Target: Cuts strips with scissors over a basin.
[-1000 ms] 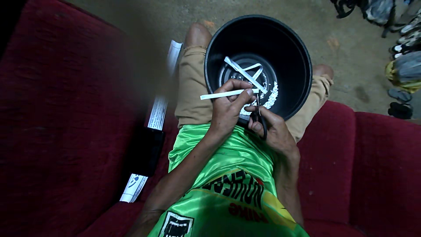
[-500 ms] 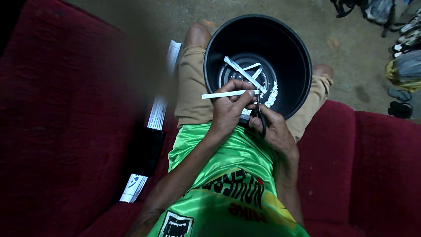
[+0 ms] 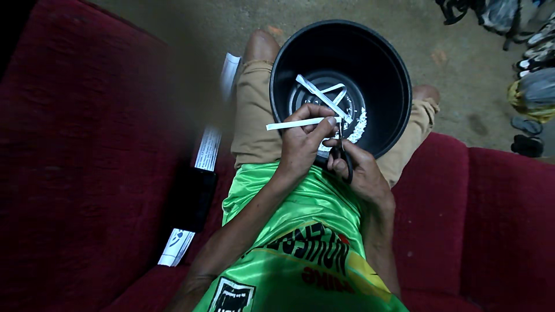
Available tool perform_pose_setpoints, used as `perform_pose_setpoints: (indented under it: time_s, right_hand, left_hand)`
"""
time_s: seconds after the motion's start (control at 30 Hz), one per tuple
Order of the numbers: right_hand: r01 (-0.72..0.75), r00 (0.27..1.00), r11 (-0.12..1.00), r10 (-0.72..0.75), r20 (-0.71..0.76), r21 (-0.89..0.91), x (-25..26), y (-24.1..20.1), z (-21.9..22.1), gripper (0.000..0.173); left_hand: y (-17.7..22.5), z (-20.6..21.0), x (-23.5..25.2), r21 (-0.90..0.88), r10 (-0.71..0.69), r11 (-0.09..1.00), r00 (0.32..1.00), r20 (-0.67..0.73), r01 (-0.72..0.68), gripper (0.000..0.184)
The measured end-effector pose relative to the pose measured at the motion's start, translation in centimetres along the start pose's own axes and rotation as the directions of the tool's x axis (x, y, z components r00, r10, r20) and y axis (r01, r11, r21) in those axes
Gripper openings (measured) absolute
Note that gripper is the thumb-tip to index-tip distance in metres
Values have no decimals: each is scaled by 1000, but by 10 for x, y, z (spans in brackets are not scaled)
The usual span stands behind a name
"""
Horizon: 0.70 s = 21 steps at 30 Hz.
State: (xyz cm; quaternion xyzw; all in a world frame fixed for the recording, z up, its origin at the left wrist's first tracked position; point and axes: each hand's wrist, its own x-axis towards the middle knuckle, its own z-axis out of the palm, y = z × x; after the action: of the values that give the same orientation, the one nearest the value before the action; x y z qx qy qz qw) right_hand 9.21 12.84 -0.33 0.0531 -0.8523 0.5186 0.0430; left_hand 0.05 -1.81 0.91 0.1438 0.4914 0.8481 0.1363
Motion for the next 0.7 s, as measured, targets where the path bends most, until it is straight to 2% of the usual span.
perform_pose_setpoints:
  time_s: [0.4,0.6,0.7]
  right_hand:
    - [14,999,999,-15,-34,-39,3,-2,1,45]
    - [44,998,999,-43,-53,10,2,-1,2,37]
    - [53,997,998,-51,-66,30,2,-1,3,34]
  left_hand:
    - [0,2,-1,-5,-17,1000,1000,2,17,10]
    - [9,1,-12,50,-39,998,998,45,37,10]
    - [8,3,-10,49,-43,998,999,23,42,10]
